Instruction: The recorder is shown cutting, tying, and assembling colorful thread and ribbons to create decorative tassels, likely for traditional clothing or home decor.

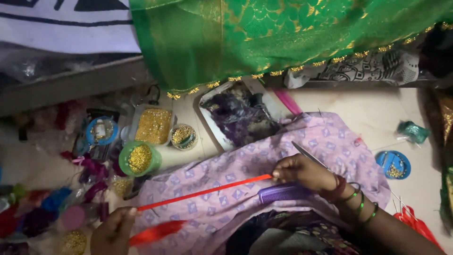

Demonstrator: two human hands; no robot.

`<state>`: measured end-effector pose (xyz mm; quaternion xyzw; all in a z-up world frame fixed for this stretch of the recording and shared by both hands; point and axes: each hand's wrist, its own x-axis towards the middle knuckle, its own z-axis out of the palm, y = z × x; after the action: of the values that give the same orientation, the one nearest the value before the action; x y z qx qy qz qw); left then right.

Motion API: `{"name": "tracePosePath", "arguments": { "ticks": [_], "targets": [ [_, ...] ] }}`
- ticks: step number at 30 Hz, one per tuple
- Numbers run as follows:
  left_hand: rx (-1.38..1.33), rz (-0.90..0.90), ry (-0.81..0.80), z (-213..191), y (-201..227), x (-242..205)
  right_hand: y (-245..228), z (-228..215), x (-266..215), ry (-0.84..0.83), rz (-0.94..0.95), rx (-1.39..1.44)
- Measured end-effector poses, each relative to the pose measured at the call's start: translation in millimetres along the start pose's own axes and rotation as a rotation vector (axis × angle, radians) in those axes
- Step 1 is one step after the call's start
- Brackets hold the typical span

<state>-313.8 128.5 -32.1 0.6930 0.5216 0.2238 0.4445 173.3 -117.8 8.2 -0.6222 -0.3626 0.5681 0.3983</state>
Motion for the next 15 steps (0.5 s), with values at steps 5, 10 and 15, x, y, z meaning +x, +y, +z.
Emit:
{"name": "tracePosePath", "arguments": {
  "ticks": [5,10,15],
  "targets": [
    [0.108,-0.236,0.066,10,7,12,-9,-5,5,0.057,-0.022,-0.098],
    [0.738,0.319,0.211,71,95,16,-23,-1,5,0.131,-0.019,-0.237],
    [0.148,0.840,-0.125,188,214,-13,-37,17,1,0.198,-0.052,-0.272]
  ]
}}
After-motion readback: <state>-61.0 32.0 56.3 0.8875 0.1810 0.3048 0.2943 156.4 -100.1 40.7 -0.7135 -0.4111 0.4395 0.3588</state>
